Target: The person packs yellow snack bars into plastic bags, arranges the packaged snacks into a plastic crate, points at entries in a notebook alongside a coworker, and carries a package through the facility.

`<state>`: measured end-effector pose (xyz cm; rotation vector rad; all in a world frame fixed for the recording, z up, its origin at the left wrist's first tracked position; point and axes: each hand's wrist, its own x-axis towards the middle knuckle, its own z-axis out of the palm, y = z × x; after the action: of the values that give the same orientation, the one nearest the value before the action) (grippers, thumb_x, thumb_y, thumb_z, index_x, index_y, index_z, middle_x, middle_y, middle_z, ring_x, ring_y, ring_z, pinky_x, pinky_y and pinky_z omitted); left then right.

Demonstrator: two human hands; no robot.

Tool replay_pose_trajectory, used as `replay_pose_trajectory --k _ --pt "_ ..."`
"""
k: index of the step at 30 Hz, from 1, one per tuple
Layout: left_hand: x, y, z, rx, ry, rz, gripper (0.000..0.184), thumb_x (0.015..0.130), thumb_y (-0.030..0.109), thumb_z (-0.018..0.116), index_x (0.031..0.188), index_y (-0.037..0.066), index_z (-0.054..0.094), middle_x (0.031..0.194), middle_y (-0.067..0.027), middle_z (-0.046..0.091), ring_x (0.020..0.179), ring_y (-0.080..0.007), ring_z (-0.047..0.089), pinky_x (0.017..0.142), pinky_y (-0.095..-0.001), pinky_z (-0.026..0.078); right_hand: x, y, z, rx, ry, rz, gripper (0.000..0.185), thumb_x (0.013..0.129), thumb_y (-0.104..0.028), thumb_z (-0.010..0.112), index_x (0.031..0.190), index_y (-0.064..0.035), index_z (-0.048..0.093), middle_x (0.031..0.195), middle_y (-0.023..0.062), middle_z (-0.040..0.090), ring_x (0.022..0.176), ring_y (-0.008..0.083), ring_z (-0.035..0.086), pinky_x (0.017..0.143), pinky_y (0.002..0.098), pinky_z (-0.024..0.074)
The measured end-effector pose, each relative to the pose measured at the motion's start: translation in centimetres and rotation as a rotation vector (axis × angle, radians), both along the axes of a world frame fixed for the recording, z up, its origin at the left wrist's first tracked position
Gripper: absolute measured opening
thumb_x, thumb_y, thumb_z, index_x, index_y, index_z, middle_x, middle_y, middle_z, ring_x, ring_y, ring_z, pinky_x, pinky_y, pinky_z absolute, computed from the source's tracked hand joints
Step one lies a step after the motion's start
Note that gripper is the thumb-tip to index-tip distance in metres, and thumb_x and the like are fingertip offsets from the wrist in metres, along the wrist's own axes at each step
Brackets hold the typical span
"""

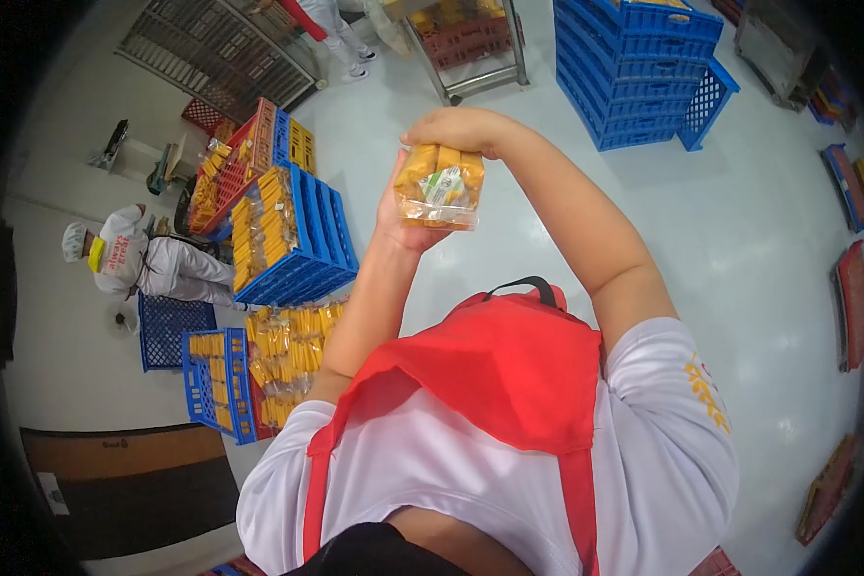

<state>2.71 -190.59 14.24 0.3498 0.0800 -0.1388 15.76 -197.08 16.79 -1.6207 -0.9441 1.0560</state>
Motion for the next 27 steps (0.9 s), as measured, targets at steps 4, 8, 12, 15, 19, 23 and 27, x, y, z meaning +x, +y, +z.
replay_pose_trajectory --k 4,8,12,15,19,23,27 --pt "0.6 -1.3 0.7 0.032 0.079 0.033 0.056 0.084 0.055 0.02 0.117 0.016 0.043 0.11 -0.0068 0.051 0.096 -0.0259 0.052 0.075 -0.0438 0.043 1.5 -0.2 -0.8 0.012 0.038 0.081 0.035 0.078 -0.034 0.054 0.088 -0.0009 0.059 0.081 0.0032 0.057 0.073 0.0107 0.052 0.065 0.0242 0.042" --pt "0.8 -2.2 0.4 0.072 0.137 0.066 0.059 0.084 0.057 0.017 0.119 0.016 0.041 0.112 -0.0071 0.049 0.099 -0.026 0.05 0.077 -0.0441 0.042 1.9 -0.5 -1.7 0.084 0.075 0.104 0.03 0.078 -0.033 0.054 0.078 -0.0028 0.058 0.073 0.0033 0.057 0.06 0.0103 0.052 0.052 0.0247 0.0417" --pt "0.7 -2.7 0.7 0.112 0.22 0.125 0.061 0.083 0.058 0.015 0.12 0.015 0.039 0.115 -0.0077 0.048 0.1 -0.0262 0.049 0.08 -0.0439 0.041 2.0 -0.4 -2.2 0.086 0.152 0.138 0.031 0.078 -0.033 0.054 0.079 -0.0023 0.057 0.073 0.0033 0.057 0.06 0.0102 0.052 0.053 0.025 0.0419" --pt "0.5 -2.0 -0.1 0.034 0.137 0.095 0.058 0.085 0.055 0.018 0.12 0.014 0.04 0.114 -0.0079 0.048 0.101 -0.0269 0.049 0.082 -0.0451 0.041 1.7 0.1 -2.1 0.073 0.168 0.186 0.03 0.078 -0.033 0.054 0.078 -0.0029 0.057 0.074 0.0034 0.057 0.062 0.0106 0.052 0.053 0.0251 0.042" --pt "-0.2 -0.9 -1.0 -0.073 -0.025 0.137 0.054 0.085 0.053 0.023 0.119 0.014 0.041 0.112 -0.0085 0.049 0.101 -0.0273 0.049 0.083 -0.0431 0.041 0.4 1.2 -2.3 0.02 0.039 0.173 0.038 0.079 -0.032 0.054 0.1 -0.001 0.056 0.092 0.0069 0.058 0.084 0.0146 0.052 0.075 0.025 0.0407" --pt "-3.8 2.5 -2.7 -0.021 0.124 0.393 0.053 0.084 0.052 0.032 0.116 0.012 0.043 0.106 -0.0093 0.052 0.091 -0.0258 0.054 0.074 -0.0375 0.047 -3.7 3.9 -3.7 0.517 -0.421 -0.163 0.042 0.077 -0.028 0.056 0.11 -0.0016 0.052 0.106 0.0103 0.054 0.097 0.0172 0.05 0.086 0.0265 0.0367" --pt "-12.0 8.8 -6.6 0.01 0.078 0.486 0.065 0.077 0.06 0.039 0.116 0.009 0.042 0.098 -0.0144 0.053 0.079 -0.0268 0.054 0.065 -0.0398 0.048 -5.6 5.9 -3.9 0.548 -0.305 -0.278 0.032 0.076 -0.025 0.058 0.098 -0.0019 0.058 0.095 0.0087 0.058 0.086 0.0141 0.052 0.079 0.0258 0.0395"
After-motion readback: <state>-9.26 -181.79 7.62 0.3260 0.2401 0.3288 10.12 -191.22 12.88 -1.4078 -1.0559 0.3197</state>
